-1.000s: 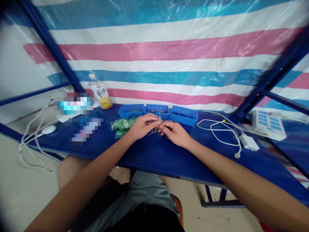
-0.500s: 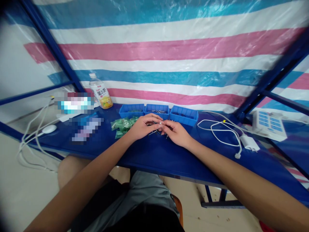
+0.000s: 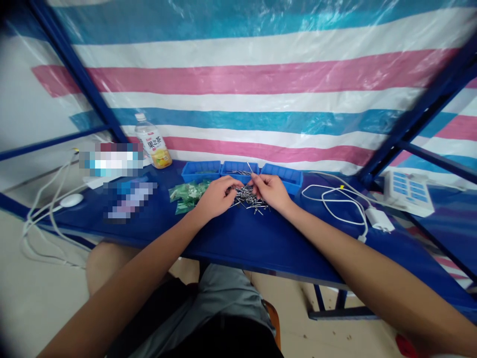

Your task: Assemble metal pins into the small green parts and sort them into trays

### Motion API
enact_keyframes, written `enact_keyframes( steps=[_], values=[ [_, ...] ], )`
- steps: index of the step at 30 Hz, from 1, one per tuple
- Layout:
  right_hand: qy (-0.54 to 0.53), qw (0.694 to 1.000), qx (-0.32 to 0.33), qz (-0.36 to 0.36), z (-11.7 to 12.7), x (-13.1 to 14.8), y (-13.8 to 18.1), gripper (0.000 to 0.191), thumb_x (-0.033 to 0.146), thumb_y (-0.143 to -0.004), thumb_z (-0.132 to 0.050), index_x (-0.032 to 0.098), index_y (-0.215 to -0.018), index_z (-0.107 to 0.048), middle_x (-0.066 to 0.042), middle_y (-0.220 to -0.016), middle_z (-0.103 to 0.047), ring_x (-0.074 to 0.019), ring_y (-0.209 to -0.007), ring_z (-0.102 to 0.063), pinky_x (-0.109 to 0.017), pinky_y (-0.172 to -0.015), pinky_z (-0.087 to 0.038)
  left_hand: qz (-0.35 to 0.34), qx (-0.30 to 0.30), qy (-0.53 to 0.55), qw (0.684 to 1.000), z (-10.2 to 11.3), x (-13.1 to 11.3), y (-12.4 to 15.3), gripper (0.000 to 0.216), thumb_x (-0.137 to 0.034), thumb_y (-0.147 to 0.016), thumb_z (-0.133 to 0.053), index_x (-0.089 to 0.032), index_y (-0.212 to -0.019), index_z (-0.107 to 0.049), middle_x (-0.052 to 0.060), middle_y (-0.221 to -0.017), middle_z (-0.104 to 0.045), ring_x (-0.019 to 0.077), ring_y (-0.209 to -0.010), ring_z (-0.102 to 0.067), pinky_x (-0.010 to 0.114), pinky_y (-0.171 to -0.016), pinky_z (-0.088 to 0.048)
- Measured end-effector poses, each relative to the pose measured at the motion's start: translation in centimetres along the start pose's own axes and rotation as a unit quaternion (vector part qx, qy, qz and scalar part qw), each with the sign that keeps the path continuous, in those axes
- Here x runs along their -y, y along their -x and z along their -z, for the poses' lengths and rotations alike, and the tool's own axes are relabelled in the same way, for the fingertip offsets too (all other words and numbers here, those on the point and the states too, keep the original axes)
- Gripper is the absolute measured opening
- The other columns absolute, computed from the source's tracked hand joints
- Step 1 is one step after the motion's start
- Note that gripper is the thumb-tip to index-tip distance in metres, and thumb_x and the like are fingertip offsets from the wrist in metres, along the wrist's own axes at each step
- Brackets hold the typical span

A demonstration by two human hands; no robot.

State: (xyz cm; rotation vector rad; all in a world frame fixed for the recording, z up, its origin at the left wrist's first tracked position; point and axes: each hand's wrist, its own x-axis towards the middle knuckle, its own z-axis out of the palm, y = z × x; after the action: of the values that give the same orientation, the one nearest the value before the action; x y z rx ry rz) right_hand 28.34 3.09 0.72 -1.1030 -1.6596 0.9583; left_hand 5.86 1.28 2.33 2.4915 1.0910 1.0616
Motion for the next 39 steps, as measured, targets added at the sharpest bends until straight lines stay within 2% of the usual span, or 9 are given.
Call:
enact_keyframes(
  steps=[3, 5, 9, 11, 13, 19, 33, 36, 39],
  values=[
    [0.055, 0.998, -0.023, -0.002, 0.3, 0.0, 0.1, 0.060, 0.074, -0.095, -0.054, 0.019, -0.080, -0.072, -0.002, -0.061, -0.065, -0.0129, -0.045, -0.052, -0.028, -0.046, -0.040, 0.003, 0.002, 0.002, 1.000, 0.0, 0.0, 0.0, 0.033, -0.007, -0.091, -0.050, -0.019, -0.108, -0.075, 0.007, -0.108, -0.074, 0.0219, -0.100, -0.069, 0.041, -0.098, -0.057],
    [0.133, 0.990, -0.015, 0.052, 0.5, 0.2, 0.6, 0.054, 0.068, -0.099, -0.053, 0.020, -0.081, -0.073, -0.003, -0.066, -0.068, -0.0162, -0.053, -0.057, -0.031, -0.054, -0.046, 0.001, 0.004, 0.003, 1.000, -0.1, 0.1, 0.0, 0.032, -0.008, -0.092, -0.050, -0.019, -0.108, -0.075, 0.007, -0.107, -0.074, 0.0212, -0.099, -0.069, 0.040, -0.097, -0.057],
    [0.295, 0.926, 0.067, 0.224, 0.4, 0.7, 1.7, 0.029, 0.049, -0.097, -0.067, 0.023, -0.106, -0.077, -0.010, -0.098, -0.075, -0.0278, -0.092, -0.068, -0.044, -0.088, -0.053, 0.000, 0.002, 0.000, 1.000, -0.2, 0.2, 0.1, 0.030, -0.010, -0.093, -0.050, -0.020, -0.107, -0.075, 0.006, -0.108, -0.074, 0.0214, -0.099, -0.069, 0.039, -0.095, -0.057],
    [0.326, 0.902, 0.106, 0.263, 0.3, 0.7, 1.9, 0.029, 0.042, -0.095, -0.071, 0.023, -0.116, -0.076, -0.012, -0.110, -0.073, -0.0309, -0.103, -0.066, -0.049, -0.098, -0.050, 0.000, 0.004, -0.001, 1.000, -0.2, 0.2, 0.1, 0.029, -0.011, -0.093, -0.050, -0.019, -0.106, -0.075, 0.007, -0.108, -0.075, 0.0218, -0.101, -0.069, 0.038, -0.095, -0.057],
    [0.335, 0.895, 0.119, 0.271, 0.2, 0.6, 2.0, 0.025, 0.036, -0.096, -0.069, 0.023, -0.117, -0.076, -0.013, -0.113, -0.072, -0.0309, -0.104, -0.065, -0.050, -0.099, -0.050, -0.001, 0.004, 0.002, 1.000, -0.1, 0.2, 0.1, 0.029, -0.011, -0.094, -0.050, -0.020, -0.106, -0.075, 0.007, -0.108, -0.075, 0.0221, -0.101, -0.069, 0.038, -0.094, -0.058],
    [0.307, 0.913, 0.100, 0.249, 0.3, 0.3, 1.9, 0.016, 0.027, -0.097, -0.066, 0.024, -0.107, -0.078, -0.011, -0.107, -0.074, -0.0292, -0.101, -0.067, -0.048, -0.095, -0.053, 0.000, -0.005, 0.010, 1.000, 0.1, 0.0, 0.1, 0.030, -0.013, -0.094, -0.050, -0.021, -0.106, -0.076, 0.006, -0.107, -0.076, 0.0226, -0.102, -0.069, 0.036, -0.093, -0.058],
    [0.238, 0.945, 0.019, 0.224, 0.6, 0.2, 2.1, 0.022, 0.042, -0.099, -0.066, 0.027, -0.103, -0.081, -0.009, -0.102, -0.076, -0.0276, -0.092, -0.069, -0.044, -0.083, -0.054, -0.037, -0.002, 0.020, 0.999, 0.3, -0.8, 0.2, 0.030, -0.015, -0.096, -0.050, -0.020, -0.109, -0.077, 0.007, -0.107, -0.077, 0.0233, -0.106, -0.070, 0.037, -0.097, -0.056],
    [0.228, 0.949, -0.010, 0.218, 0.6, 0.6, 2.3, 0.027, 0.046, -0.099, -0.065, 0.027, -0.107, -0.082, -0.010, -0.098, -0.074, -0.0268, -0.086, -0.067, -0.042, -0.076, -0.054, -0.020, -0.005, 0.029, 0.999, 0.3, -0.9, 0.3, 0.034, -0.018, -0.097, -0.052, -0.021, -0.123, -0.074, 0.005, -0.109, -0.079, 0.0217, -0.097, -0.072, 0.035, -0.090, -0.058],
    [0.216, 0.952, -0.021, 0.214, 0.6, 1.3, 2.8, 0.027, 0.045, -0.101, -0.063, 0.027, -0.107, -0.081, -0.009, -0.094, -0.075, -0.0253, -0.081, -0.068, -0.040, -0.071, -0.053, 0.010, 0.008, 0.039, 0.999, 0.2, -0.9, 0.5, 0.044, -0.023, -0.098, -0.053, -0.024, -0.139, -0.067, 0.003, -0.111, -0.081, 0.0165, -0.071, -0.070, 0.032, -0.077, -0.059]
  ],
)
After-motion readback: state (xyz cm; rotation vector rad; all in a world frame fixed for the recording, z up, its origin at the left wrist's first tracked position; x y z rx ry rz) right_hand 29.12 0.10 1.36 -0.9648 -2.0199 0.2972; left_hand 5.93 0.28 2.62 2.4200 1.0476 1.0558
